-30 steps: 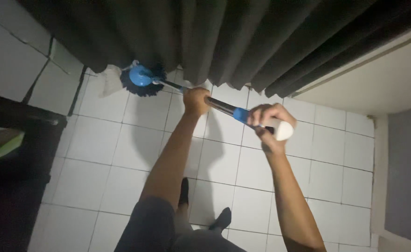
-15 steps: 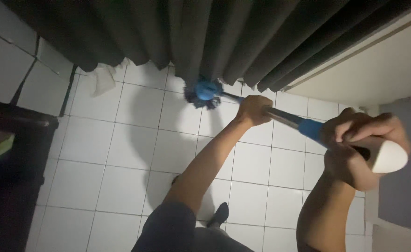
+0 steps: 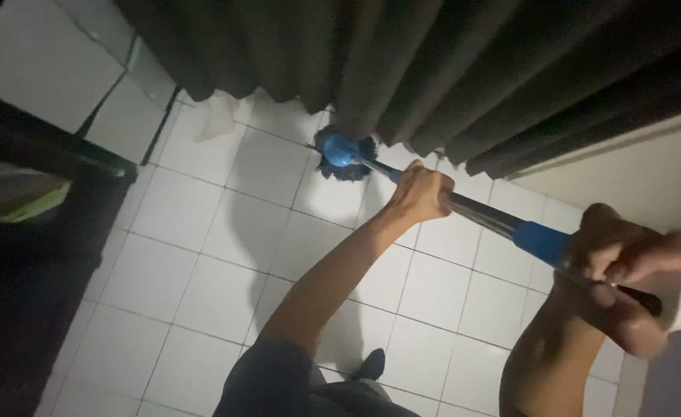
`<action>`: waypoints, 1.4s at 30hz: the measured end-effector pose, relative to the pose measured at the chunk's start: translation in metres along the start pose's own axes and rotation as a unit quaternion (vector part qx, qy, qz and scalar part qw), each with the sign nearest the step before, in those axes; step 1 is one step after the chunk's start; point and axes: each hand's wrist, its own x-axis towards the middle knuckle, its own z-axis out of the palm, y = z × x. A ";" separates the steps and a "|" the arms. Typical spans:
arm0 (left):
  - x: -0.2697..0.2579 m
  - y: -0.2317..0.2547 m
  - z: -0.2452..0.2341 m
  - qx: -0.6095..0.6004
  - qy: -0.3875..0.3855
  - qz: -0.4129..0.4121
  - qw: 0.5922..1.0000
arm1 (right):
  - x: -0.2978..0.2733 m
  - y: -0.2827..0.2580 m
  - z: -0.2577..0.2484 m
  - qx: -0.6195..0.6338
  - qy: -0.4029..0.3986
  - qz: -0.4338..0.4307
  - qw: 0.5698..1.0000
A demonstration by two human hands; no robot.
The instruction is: The recorder is mopping a white tiled floor using a long-handled mop.
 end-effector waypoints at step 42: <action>-0.149 -0.269 -0.205 0.256 0.222 -0.157 0.928 | 0.095 0.169 0.305 -0.007 -0.005 0.095 0.995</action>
